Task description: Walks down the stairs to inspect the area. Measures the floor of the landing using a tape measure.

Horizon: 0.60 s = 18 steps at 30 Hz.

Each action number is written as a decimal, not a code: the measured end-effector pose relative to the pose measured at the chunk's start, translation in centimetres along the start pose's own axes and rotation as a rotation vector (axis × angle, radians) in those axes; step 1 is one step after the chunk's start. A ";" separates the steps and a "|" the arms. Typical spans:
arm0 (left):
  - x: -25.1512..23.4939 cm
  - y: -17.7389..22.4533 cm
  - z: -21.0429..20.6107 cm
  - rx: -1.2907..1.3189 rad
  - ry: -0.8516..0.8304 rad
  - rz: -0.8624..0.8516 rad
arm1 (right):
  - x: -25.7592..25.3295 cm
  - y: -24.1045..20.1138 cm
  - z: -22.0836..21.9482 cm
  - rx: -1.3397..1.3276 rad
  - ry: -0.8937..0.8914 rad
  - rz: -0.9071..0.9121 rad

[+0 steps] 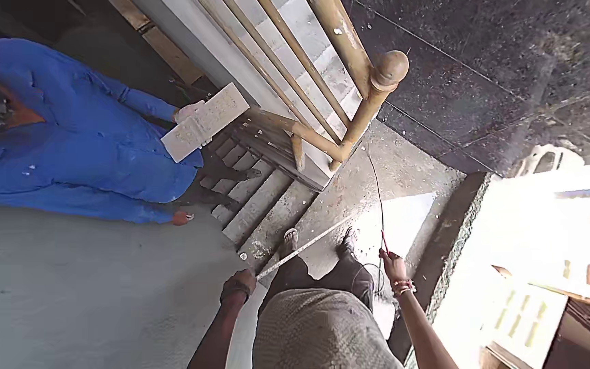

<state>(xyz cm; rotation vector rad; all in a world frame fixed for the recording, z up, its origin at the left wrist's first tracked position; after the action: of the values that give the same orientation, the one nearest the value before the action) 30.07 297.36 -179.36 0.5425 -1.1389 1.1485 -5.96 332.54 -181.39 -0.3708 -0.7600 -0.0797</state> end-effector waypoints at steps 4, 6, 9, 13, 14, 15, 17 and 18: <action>-2.1 1.7 2.1 -0.131 -0.036 -0.135 | 4.7 -0.6 -7.1 -0.019 -0.052 -0.048; -1.9 3.3 3.2 -0.200 -0.068 -0.226 | 6.4 -0.9 -10.2 -0.111 -0.050 -0.062; -0.9 6.0 2.7 -0.261 -0.107 -0.335 | 8.6 -0.3 -13.3 -0.389 0.020 -0.175; -0.1 9.3 0.4 -0.302 -0.141 -0.450 | 10.3 0.8 -16.5 -0.744 0.016 -0.420; 0.3 10.2 -0.5 -0.324 -0.157 -0.471 | 10.1 1.8 -17.5 -0.833 0.034 -0.469; 0.8 10.9 -1.5 -0.345 -0.180 -0.486 | 10.1 2.7 -18.2 -0.909 0.061 -0.525; 1.5 12.1 -2.7 -0.383 -0.206 -0.492 | 9.7 3.6 -19.1 -1.067 0.086 -0.626; 1.7 12.3 -3.1 -0.399 -0.219 -0.484 | 9.7 3.8 -19.6 -1.139 0.092 -0.656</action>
<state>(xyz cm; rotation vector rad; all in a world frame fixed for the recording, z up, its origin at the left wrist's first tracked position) 20.14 305.22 -181.45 0.5967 -1.2932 0.4369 14.74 329.69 -188.88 -1.1691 -0.6578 -1.1711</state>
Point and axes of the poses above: each hand's wrist, its own x-axis away from the middle knuckle, its own z-axis out of the back of the hand, y = z × x, the point moved 8 cm from there along -x, towards the middle knuckle, and after that the axes turned 3 degrees about x, right-handed, at the moved point
